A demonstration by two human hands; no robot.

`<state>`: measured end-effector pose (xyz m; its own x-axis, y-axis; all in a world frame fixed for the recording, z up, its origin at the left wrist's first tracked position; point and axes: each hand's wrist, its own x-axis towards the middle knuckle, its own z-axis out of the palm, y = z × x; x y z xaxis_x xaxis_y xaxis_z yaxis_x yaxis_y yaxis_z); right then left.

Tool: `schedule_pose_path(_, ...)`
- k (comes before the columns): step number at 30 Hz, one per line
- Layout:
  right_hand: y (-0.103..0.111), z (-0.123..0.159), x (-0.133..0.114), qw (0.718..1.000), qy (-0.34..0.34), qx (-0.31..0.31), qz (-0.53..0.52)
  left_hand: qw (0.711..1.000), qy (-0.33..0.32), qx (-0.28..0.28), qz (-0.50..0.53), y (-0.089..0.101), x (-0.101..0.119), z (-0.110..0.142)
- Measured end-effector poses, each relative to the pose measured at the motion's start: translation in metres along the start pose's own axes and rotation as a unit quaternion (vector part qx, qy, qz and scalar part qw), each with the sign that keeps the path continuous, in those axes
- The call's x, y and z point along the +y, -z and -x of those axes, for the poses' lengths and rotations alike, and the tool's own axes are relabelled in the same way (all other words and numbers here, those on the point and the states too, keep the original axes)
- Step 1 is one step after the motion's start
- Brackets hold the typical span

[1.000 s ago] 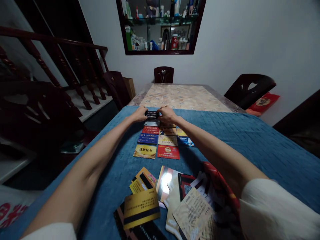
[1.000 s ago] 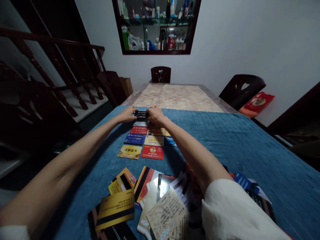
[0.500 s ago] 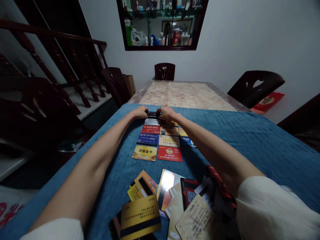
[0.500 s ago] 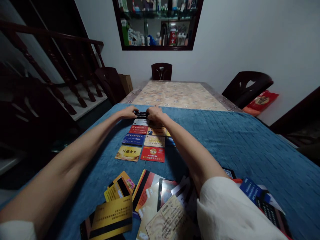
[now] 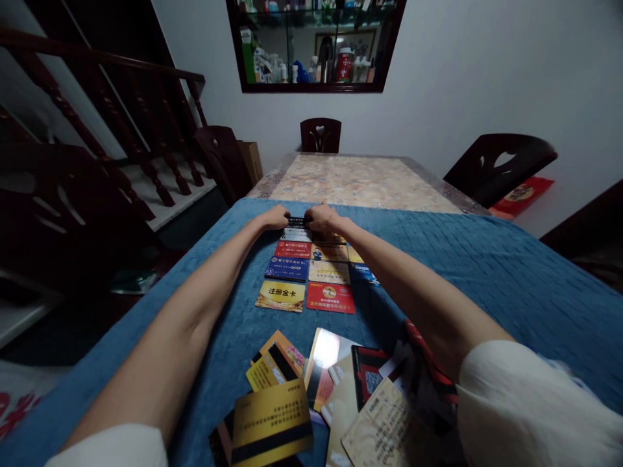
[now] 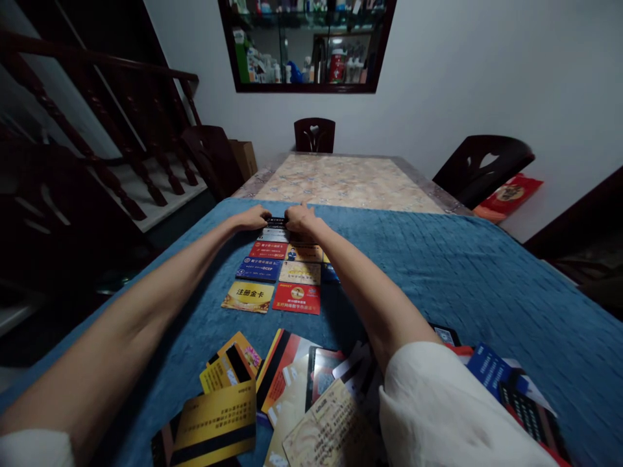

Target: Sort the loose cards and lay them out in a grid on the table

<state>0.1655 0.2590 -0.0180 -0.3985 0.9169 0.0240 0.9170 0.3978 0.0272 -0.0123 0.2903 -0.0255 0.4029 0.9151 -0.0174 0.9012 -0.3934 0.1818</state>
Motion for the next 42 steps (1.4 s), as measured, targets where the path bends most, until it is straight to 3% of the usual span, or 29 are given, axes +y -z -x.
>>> schedule_pose_path(7, 0.002, 0.008, -0.002, 1.000, 0.006, 0.011, 0.014, 0.998, 0.030, 0.053, -0.012, -0.011, -0.005, -0.006)
schedule_pose_path(14, 0.001, 0.009, -0.002, 1.000, 0.009, 0.017, 0.017, 0.997, 0.036, 0.064, -0.001, -0.012, -0.005, -0.005)
schedule_pose_path(18, 0.002, 0.013, 0.001, 0.999, 0.015, 0.035, 0.012, 0.997, 0.040, 0.063, 0.018, -0.009, -0.005, 0.000)
schedule_pose_path(25, 0.010, 0.033, 0.011, 0.997, 0.026, 0.066, 0.007, 0.992, 0.057, 0.110, 0.037, -0.009, -0.002, 0.017)
schedule_pose_path(34, 0.025, 0.076, 0.014, 0.993, 0.053, 0.101, 0.010, 0.983, 0.037, 0.177, 0.033, -0.010, 0.024, 0.052)
schedule_pose_path(42, 0.031, 0.122, 0.011, 0.989, 0.061, 0.132, -0.007, 0.974, 0.005, 0.220, 0.046, -0.001, 0.067, 0.084)
